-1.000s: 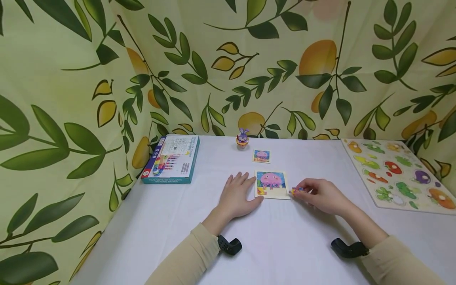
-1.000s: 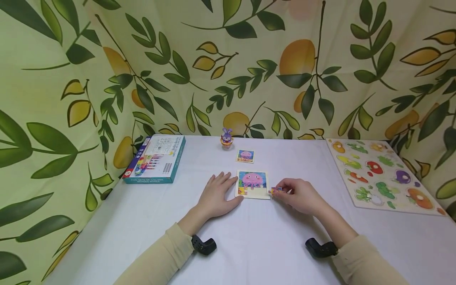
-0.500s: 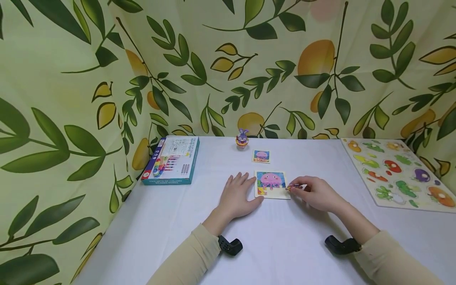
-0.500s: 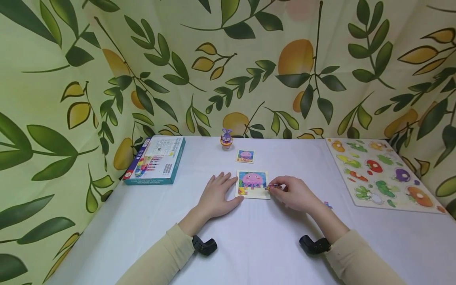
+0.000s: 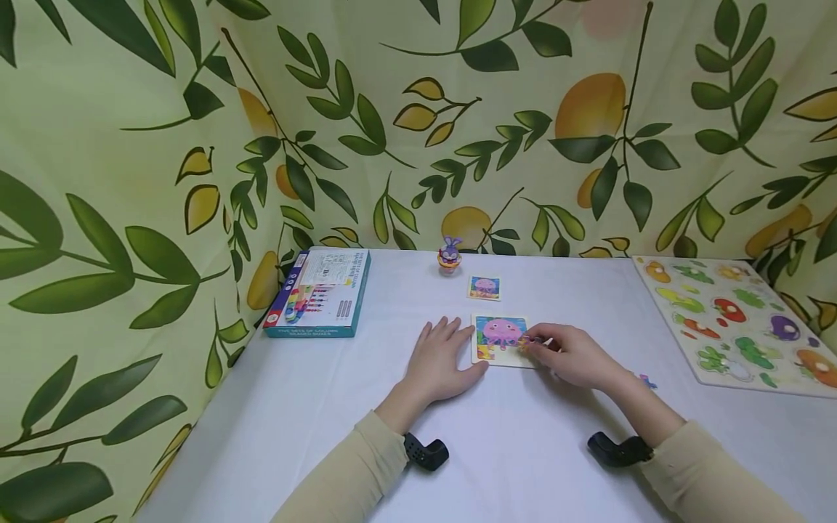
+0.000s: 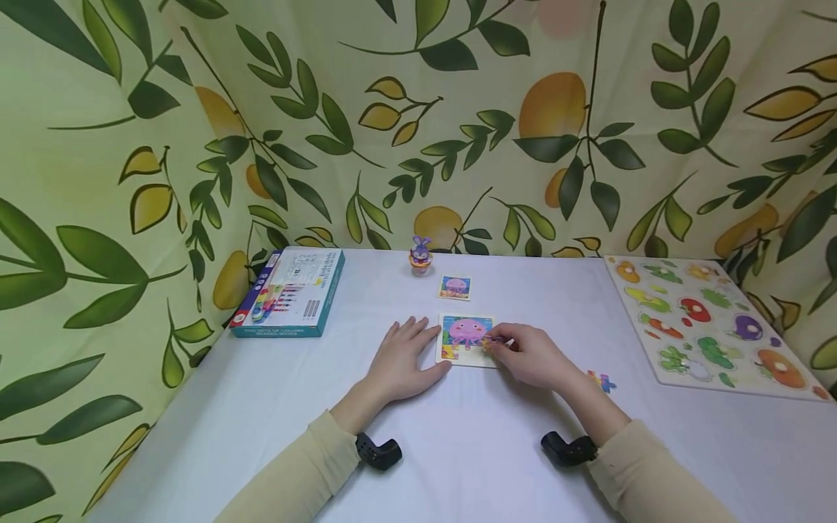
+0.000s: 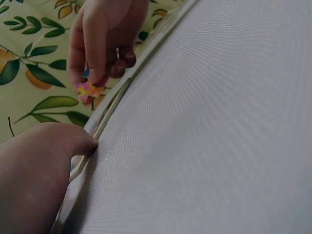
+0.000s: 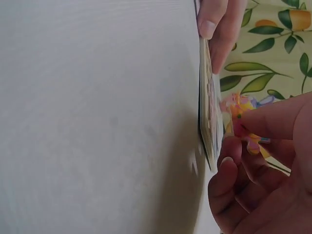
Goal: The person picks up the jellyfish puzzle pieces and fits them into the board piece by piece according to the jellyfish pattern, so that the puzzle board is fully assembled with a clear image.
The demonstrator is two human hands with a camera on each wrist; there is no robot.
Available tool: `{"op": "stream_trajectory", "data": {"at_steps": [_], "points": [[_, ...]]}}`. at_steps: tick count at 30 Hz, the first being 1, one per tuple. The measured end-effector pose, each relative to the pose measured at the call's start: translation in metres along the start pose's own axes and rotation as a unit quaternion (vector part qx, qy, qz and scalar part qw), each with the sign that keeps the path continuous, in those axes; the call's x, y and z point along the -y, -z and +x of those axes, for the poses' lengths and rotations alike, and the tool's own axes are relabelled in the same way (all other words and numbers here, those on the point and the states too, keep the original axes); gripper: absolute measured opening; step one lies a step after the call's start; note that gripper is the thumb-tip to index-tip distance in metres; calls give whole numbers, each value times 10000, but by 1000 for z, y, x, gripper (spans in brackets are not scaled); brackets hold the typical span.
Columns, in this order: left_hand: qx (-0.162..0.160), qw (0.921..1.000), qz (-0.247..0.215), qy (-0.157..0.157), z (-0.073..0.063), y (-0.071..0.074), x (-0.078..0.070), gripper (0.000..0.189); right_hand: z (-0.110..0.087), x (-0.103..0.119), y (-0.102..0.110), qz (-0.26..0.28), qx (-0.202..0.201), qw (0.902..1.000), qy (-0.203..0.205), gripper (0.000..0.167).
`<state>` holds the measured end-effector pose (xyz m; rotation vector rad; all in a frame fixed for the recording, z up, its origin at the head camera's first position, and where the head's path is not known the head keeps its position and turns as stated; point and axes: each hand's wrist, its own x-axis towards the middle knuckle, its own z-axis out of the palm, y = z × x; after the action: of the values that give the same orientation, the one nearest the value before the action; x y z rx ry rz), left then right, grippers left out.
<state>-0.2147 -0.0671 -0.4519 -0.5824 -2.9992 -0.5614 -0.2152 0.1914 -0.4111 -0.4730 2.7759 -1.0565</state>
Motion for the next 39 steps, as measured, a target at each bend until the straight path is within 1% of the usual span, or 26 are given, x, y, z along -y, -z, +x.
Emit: {"op": "stream_trajectory", "data": {"at_steps": [6,13,20,22,28,31,36,39], "points": [[-14,10000,32,17,1,-1,-1,72,3,1,-3,46,67,9999,124,28],[69,9999,30,78,1,-3,-1,72,5,2,-6,73,30,9998,191,22],[3,10000,33,67,1,-2,0,72,8,4,-12,11,-128,9995,299,20],[6,10000,44,62,1,-2,0,72,10,4,-14,-27,-154,9995,274,20],[-15,10000,49,20,1,-1,0,72,14,5,-18,-43,-132,9996,236,18],[1,10000,49,27,1,0,0,72,15,5,-18,-153,-142,9993,295,17],[-18,10000,66,11,2,0,1,72,17,7,-20,-379,-288,9979,443,15],[-15,10000,51,-3,1,-1,0,72,18,9,-21,-453,-393,9972,455,16]]}}
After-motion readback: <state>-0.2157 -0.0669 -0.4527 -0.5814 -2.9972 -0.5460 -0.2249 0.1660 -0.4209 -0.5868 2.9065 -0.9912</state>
